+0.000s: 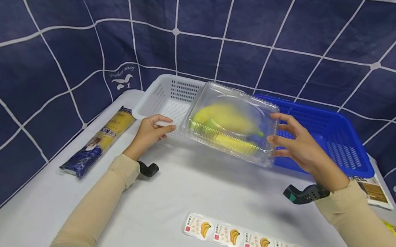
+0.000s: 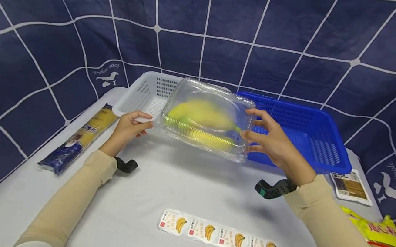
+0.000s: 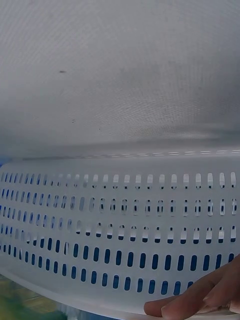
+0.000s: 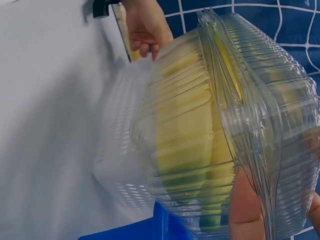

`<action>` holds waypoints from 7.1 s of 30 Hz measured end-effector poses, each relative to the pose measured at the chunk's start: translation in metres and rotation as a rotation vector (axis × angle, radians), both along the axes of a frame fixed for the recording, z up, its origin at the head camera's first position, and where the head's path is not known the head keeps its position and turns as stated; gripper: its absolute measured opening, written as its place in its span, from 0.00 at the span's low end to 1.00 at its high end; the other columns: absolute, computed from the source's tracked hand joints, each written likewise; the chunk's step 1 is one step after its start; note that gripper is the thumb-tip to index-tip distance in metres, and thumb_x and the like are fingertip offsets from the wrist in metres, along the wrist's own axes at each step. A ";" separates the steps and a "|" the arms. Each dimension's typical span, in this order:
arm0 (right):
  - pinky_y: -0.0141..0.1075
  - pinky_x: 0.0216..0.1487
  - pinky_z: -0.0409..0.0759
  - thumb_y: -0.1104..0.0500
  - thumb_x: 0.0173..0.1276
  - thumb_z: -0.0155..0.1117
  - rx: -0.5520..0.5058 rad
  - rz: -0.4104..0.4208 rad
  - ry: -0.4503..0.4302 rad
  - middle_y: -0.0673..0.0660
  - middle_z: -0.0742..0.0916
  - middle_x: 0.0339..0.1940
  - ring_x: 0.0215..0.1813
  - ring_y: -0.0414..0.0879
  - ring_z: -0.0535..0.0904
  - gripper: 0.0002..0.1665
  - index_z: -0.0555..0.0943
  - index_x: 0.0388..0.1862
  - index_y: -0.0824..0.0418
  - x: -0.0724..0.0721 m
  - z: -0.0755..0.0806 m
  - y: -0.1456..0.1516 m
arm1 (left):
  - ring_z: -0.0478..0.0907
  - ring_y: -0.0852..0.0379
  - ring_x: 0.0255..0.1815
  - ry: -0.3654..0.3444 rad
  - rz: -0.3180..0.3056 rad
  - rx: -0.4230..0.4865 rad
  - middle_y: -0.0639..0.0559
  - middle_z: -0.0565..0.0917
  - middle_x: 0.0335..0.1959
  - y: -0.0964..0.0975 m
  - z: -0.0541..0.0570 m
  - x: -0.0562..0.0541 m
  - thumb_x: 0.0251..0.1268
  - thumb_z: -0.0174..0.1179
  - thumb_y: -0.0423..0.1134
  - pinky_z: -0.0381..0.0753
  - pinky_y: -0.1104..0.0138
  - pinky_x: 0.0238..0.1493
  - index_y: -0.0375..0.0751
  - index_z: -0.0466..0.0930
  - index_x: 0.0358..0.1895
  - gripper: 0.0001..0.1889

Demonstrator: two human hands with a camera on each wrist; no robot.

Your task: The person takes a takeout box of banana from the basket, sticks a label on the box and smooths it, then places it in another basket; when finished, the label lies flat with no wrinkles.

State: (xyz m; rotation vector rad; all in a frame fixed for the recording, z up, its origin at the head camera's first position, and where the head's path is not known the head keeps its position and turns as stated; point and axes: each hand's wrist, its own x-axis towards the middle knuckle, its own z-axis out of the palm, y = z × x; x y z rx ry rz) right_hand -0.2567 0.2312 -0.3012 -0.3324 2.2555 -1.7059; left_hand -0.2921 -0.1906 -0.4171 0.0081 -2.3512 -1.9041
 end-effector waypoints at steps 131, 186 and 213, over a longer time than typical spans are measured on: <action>0.32 0.45 0.87 0.79 0.73 0.64 0.085 0.292 0.480 0.49 0.90 0.52 0.45 0.42 0.87 0.18 0.85 0.58 0.69 0.134 -0.075 0.024 | 0.72 0.63 0.29 -0.254 -0.910 -0.529 0.59 0.82 0.28 0.031 0.001 0.106 0.74 0.67 0.40 0.71 0.70 0.37 0.39 0.88 0.52 0.11; 0.33 0.36 0.87 0.61 0.71 0.79 -0.024 0.473 0.239 0.49 0.88 0.36 0.37 0.35 0.84 0.15 0.78 0.45 0.61 0.137 -0.133 -0.080 | 0.80 0.65 0.25 -0.285 -1.184 -0.224 0.51 0.88 0.26 0.093 0.007 0.120 0.75 0.67 0.30 0.67 0.74 0.25 0.27 0.87 0.41 0.06; 0.30 0.25 0.77 0.74 0.75 0.62 -0.077 0.351 0.264 0.53 0.81 0.27 0.30 0.33 0.76 0.07 0.79 0.39 0.64 0.140 -0.124 -0.045 | 0.75 0.68 0.23 -0.389 -1.153 -0.328 0.59 0.86 0.22 0.060 -0.011 0.112 0.68 0.68 0.26 0.62 0.77 0.25 0.30 0.87 0.32 0.05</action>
